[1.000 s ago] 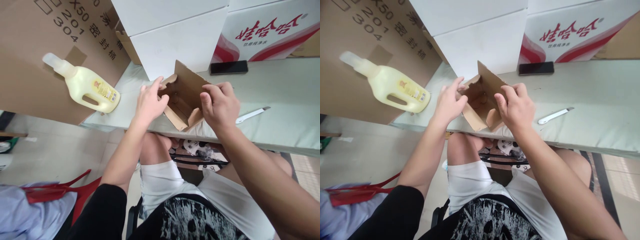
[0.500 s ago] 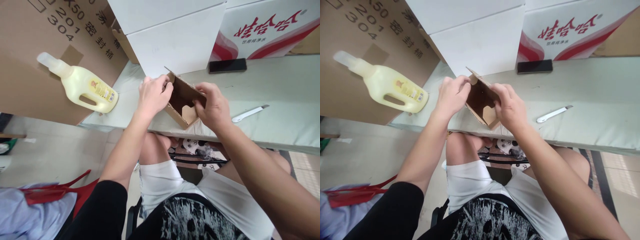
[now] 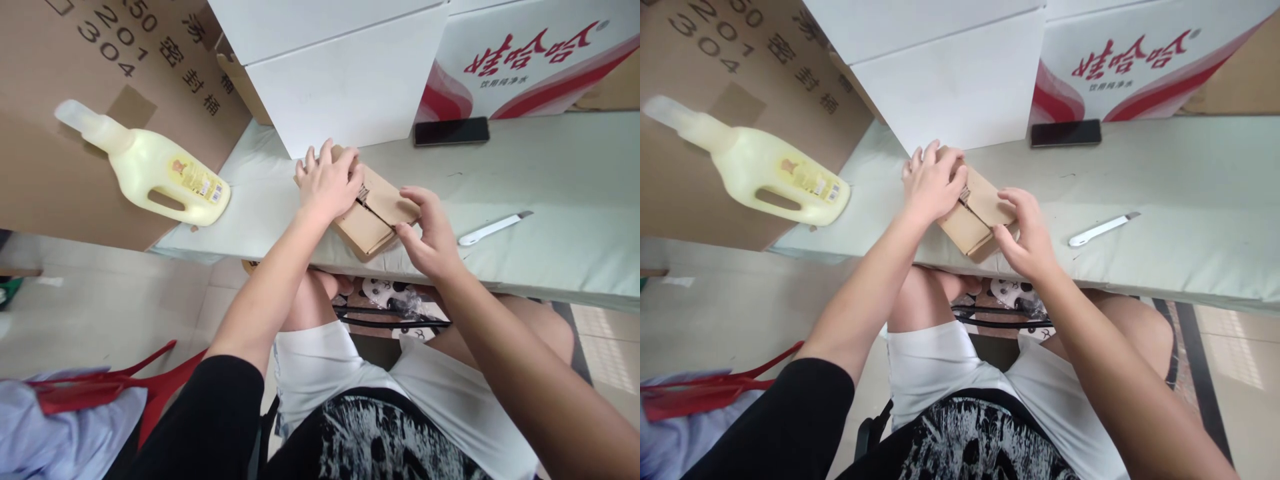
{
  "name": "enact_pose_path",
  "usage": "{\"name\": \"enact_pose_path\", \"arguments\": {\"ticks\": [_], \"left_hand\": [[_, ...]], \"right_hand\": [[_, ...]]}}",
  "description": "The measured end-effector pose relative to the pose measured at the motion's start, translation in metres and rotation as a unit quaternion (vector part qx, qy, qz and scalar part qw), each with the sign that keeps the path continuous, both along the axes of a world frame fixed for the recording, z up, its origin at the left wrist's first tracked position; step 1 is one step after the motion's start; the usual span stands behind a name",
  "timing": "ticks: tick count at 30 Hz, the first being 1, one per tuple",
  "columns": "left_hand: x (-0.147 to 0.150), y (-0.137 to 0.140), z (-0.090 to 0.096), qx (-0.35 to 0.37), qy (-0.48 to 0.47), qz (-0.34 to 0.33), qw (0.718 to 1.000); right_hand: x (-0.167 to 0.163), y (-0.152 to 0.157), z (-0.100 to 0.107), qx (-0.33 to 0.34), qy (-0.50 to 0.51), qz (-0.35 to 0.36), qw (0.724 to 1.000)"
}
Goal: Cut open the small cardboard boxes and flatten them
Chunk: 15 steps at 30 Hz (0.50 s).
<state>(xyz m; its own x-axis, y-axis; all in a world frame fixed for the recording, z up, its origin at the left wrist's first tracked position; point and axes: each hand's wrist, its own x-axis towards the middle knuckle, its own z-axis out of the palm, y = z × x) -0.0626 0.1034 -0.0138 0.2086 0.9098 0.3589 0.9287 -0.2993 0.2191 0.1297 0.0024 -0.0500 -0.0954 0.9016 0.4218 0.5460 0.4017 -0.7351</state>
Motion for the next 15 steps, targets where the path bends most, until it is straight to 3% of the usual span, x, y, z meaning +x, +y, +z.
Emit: {"name": "enact_pose_path", "arguments": {"ticks": [4, 9, 15], "left_hand": [[-0.005, -0.001, 0.000, -0.003, 0.002, -0.004, 1.000], [-0.015, -0.009, 0.003, 0.007, -0.057, 0.007, 0.998], [-0.033, -0.025, 0.006, -0.007, -0.066, 0.012, 0.998]], "right_hand": [[0.000, -0.009, -0.021, -0.064, 0.066, 0.000, 0.996], [0.003, -0.019, -0.030, -0.116, 0.114, 0.029, 0.986], [-0.001, -0.026, -0.037, -0.262, 0.149, 0.003, 0.954]]}}
